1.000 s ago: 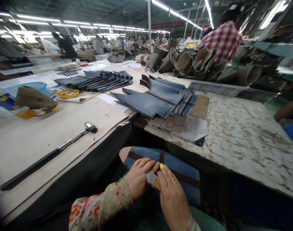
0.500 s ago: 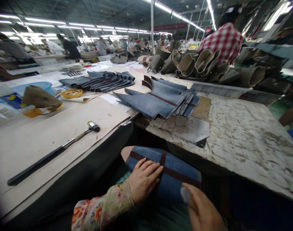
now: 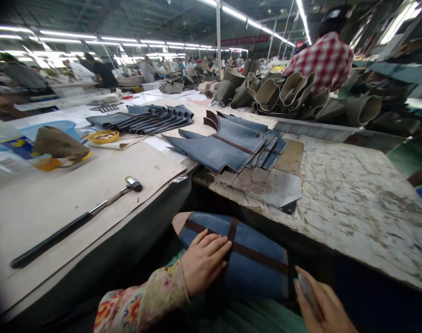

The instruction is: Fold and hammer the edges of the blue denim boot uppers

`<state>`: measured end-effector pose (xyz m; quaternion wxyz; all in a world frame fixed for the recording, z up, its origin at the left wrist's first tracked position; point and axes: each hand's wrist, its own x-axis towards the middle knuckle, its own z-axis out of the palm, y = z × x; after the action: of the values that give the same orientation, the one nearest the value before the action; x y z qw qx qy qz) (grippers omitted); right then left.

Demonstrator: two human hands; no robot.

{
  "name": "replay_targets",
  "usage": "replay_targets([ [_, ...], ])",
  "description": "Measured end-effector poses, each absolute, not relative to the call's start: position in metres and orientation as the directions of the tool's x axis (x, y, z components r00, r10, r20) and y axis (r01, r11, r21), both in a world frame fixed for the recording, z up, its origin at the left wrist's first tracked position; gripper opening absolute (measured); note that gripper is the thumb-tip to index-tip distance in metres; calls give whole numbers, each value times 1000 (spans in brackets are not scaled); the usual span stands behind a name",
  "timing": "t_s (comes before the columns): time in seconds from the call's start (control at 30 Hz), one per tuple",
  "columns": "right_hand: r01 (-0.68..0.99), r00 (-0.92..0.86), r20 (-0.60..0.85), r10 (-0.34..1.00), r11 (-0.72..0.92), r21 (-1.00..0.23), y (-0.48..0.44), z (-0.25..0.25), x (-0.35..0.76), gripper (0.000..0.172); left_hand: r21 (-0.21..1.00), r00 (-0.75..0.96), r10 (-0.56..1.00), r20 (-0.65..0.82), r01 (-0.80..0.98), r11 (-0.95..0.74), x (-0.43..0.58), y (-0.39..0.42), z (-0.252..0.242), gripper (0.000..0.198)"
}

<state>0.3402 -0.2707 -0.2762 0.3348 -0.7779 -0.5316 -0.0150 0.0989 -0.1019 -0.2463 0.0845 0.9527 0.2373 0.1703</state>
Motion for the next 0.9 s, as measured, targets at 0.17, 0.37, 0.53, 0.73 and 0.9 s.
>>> replay_targets([
  [0.17, 771, 423, 279, 862, -180, -611, -250, -278, 318, 42, 273, 797, 530, 290, 462, -844, 77, -93, -243, 39],
  [0.37, 530, 635, 23, 772, -414, -740, -267, -282, 320, 51, 196, 668, 683, 296, 657, -728, 27, -66, -244, 35],
  [0.53, 361, 668, -89, 739, -427, -829, -264, -278, 315, 51, 414, 539, 792, 286, 676, -609, 0, -50, -253, 35],
  [0.73, 386, 596, -91, 798, -384, -839, -259, -231, 297, 42, 965, 293, 947, -131, 256, 54, 4, -54, -278, 49],
  [0.9, 461, 404, 48, 914, -158, -873, -232, -177, 253, 27, 870, 299, 836, -459, -37, 491, 10, -61, -283, 50],
])
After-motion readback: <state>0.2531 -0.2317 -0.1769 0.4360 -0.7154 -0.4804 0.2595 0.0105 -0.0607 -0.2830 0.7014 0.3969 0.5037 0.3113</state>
